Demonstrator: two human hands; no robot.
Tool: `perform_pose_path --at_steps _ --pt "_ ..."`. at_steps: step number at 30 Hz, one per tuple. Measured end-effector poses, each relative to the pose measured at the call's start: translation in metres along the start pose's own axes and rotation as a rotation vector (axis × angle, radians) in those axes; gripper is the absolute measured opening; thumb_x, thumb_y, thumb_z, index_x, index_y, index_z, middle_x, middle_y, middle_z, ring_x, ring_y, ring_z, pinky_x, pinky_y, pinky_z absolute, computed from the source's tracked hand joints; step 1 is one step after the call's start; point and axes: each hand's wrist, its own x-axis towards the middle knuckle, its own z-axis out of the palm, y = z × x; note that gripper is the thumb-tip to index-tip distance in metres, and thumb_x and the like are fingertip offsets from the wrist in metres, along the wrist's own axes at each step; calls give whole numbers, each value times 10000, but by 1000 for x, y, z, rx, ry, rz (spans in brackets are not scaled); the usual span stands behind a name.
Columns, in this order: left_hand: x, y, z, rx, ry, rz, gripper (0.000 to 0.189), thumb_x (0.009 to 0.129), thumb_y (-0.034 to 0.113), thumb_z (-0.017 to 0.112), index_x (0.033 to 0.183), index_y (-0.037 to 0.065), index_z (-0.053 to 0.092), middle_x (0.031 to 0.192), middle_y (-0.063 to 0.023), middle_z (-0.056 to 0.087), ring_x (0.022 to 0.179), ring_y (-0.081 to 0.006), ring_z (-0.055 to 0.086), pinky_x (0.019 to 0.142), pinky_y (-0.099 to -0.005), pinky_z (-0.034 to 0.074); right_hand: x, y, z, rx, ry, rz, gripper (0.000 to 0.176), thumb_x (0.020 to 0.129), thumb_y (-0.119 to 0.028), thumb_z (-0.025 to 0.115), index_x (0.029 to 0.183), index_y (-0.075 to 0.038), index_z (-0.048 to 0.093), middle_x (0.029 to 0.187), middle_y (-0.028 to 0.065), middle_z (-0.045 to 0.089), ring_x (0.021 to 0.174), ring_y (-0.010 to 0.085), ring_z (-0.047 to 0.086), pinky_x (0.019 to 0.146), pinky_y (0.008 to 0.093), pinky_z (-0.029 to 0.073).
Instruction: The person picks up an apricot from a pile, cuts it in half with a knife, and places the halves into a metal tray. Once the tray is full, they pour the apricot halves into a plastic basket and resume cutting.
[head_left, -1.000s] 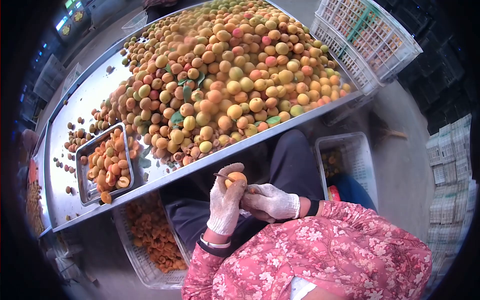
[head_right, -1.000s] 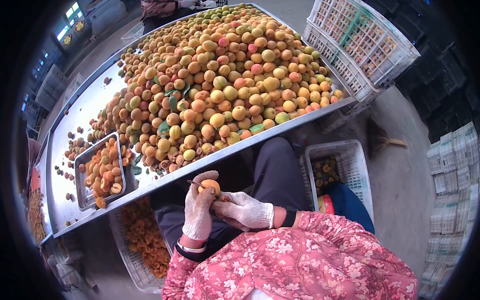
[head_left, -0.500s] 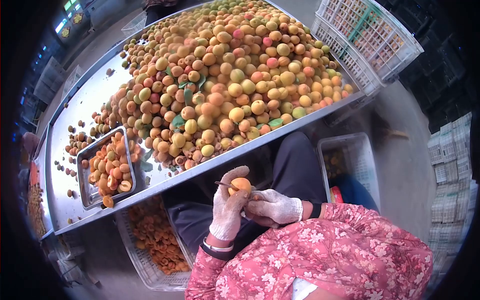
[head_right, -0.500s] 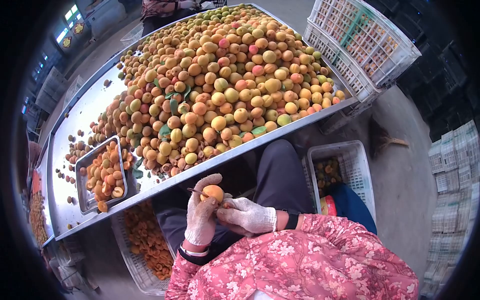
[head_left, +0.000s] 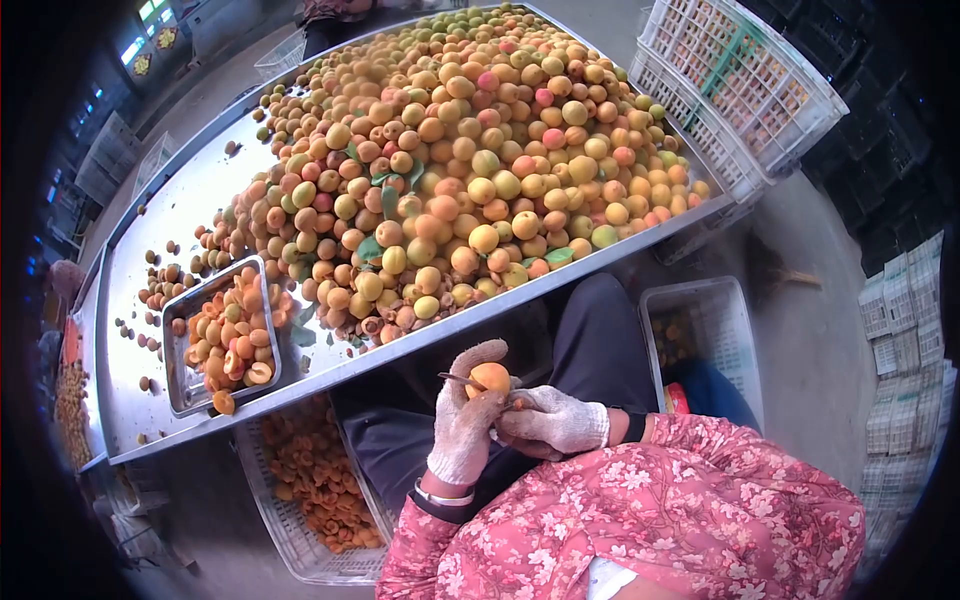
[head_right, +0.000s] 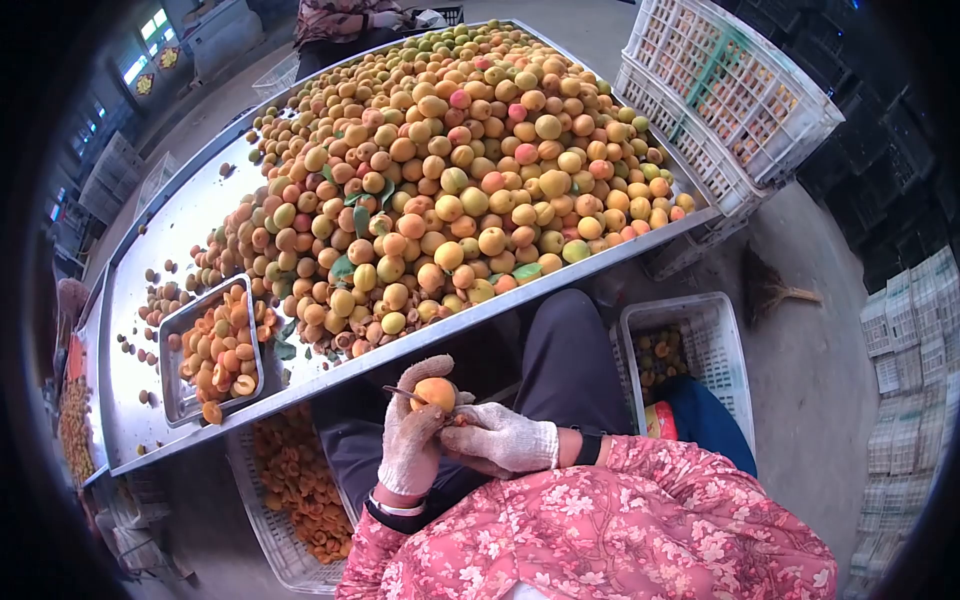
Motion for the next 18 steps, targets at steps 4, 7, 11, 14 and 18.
perform_pose_path --at_steps 4,7,11,14,18 --pt "1 2 4 14 32 -5 650 789 277 691 1313 -25 455 1034 -95 579 951 -200 626 874 -314 521 -3 -11 1 -54 -3 0 161 994 -242 545 964 -83 552 675 -36 510 476 48 436 405 210 303" --pt "1 0 4 16 46 -16 606 795 245 672 1298 -22 465 1029 -98 577 932 -193 623 866 -308 521 -2 -10 2 -78 26 -25 158 982 -218 563 1042 -72 557 731 -33 539 539 46 460 455 208 335" --pt "5 0 7 101 113 -46 491 831 148 598 1277 -20 476 1012 -100 576 888 -176 618 834 -292 521 -1 -10 2 -172 120 -9 183 967 -213 593 1077 -72 559 769 -29 553 601 49 481 505 213 367" --pt "7 -5 1 62 100 -61 399 858 56 568 1251 13 518 1011 -68 563 847 -118 601 790 -247 517 0 -6 -2 -153 144 31 194 961 -220 608 1083 -76 561 775 -27 554 611 47 487 517 213 373" --pt "9 -8 0 76 100 -50 388 859 56 571 1242 16 527 1011 -66 563 849 -118 600 790 -247 517 0 -7 -3 -184 154 35 200 962 -222 610 1091 -77 563 793 -24 559 634 48 487 538 212 382"
